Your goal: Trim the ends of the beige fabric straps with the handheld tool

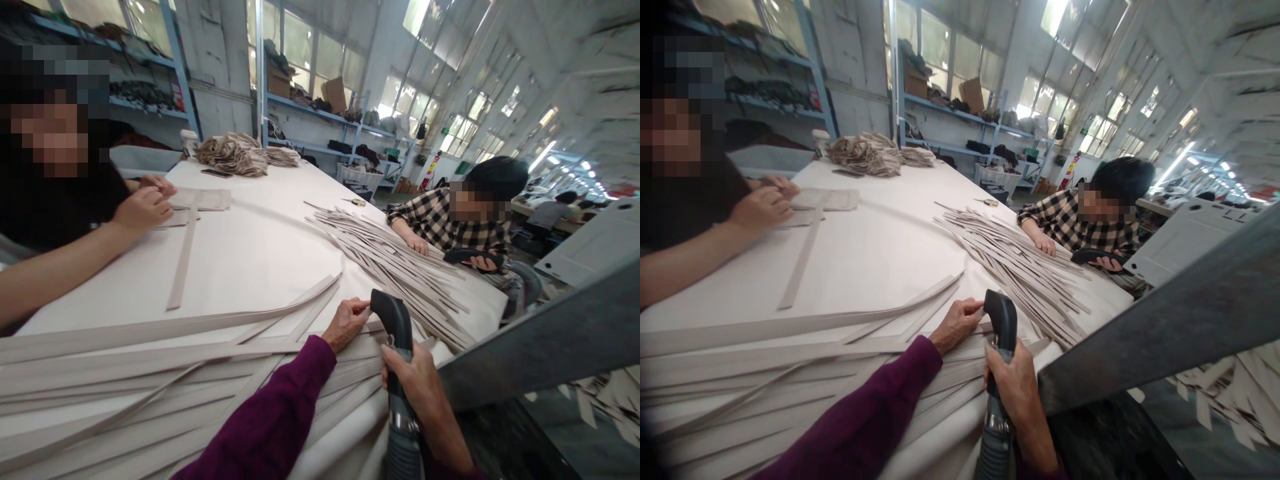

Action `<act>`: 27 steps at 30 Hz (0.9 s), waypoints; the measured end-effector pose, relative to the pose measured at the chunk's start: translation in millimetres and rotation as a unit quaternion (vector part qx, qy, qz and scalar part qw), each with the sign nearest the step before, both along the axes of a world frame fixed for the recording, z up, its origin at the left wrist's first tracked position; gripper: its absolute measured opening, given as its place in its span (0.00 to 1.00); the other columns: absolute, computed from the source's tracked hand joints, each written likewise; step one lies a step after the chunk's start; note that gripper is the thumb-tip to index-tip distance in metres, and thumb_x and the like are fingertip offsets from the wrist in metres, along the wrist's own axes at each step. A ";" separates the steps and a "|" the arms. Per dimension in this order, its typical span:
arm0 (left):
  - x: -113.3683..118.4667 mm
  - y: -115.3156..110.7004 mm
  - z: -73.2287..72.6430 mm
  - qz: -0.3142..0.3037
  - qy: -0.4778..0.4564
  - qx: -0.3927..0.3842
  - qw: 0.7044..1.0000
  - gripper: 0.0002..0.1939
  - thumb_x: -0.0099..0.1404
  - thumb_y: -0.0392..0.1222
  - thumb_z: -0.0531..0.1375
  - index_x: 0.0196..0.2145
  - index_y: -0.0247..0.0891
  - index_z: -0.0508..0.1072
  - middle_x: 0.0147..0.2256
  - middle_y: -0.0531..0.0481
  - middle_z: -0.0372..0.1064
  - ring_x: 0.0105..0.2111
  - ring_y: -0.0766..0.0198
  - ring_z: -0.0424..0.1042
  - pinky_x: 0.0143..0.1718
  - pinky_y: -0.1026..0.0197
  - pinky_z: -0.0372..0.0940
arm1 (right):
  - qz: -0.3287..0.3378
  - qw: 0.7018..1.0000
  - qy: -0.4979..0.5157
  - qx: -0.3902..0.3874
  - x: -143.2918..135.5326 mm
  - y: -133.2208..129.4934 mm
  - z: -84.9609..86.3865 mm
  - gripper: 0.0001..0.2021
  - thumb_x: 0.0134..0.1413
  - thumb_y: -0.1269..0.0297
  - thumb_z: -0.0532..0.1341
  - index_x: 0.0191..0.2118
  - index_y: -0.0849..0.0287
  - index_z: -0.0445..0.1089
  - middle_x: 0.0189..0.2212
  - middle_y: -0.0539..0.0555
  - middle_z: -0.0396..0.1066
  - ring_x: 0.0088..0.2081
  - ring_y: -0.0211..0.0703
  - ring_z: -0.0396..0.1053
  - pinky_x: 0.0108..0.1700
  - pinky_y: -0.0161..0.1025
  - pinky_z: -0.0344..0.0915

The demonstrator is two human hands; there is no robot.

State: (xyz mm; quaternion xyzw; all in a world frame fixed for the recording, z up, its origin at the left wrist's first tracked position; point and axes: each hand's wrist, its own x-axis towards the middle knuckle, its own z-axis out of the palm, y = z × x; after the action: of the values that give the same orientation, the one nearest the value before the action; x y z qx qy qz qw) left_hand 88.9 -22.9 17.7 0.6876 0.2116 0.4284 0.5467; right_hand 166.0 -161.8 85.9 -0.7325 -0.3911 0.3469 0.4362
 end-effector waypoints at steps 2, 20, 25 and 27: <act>1.8 -1.1 -1.3 -0.005 -0.020 -0.023 1.000 0.14 0.56 0.39 0.55 0.39 0.36 0.75 0.25 0.53 0.61 0.28 0.69 0.59 0.31 0.66 0.54 | 0.002 1.000 0.003 0.000 0.8 -0.5 -1.6 0.10 0.45 0.57 0.58 0.26 0.58 0.58 0.11 0.45 0.63 0.14 0.38 0.62 0.16 0.32 0.59; 13.3 5.0 -15.3 -0.009 -0.116 -0.245 0.963 0.15 0.46 0.38 0.62 0.32 0.29 0.76 0.28 0.49 0.64 0.21 0.73 0.59 0.21 0.68 0.54 | -0.017 1.000 -0.002 0.014 3.2 9.8 3.0 0.11 0.46 0.56 0.58 0.26 0.58 0.60 0.13 0.47 0.65 0.15 0.39 0.64 0.17 0.33 0.62; 13.9 6.2 -19.0 0.001 -0.080 -0.285 0.955 0.18 0.47 0.38 0.60 0.36 0.25 0.74 0.20 0.52 0.60 0.17 0.73 0.58 0.18 0.67 0.53 | -0.037 0.999 0.007 0.013 10.4 4.2 2.3 0.12 0.46 0.55 0.59 0.27 0.58 0.60 0.13 0.47 0.65 0.15 0.40 0.64 0.17 0.34 0.62; 12.7 6.3 -19.1 0.001 -0.058 -0.278 0.959 0.19 0.50 0.39 0.58 0.39 0.26 0.72 0.19 0.55 0.57 0.15 0.74 0.55 0.17 0.67 0.51 | -0.049 0.999 -0.008 0.011 14.4 2.8 2.7 0.12 0.45 0.55 0.60 0.27 0.58 0.60 0.14 0.47 0.65 0.15 0.40 0.64 0.17 0.34 0.62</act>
State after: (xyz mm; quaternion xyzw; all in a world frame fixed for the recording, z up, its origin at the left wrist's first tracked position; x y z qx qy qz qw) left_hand 101.6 -16.6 -1.5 0.4824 0.2912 0.3925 0.7270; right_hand 180.4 -158.9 88.6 -0.7487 -0.3621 0.3146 0.4576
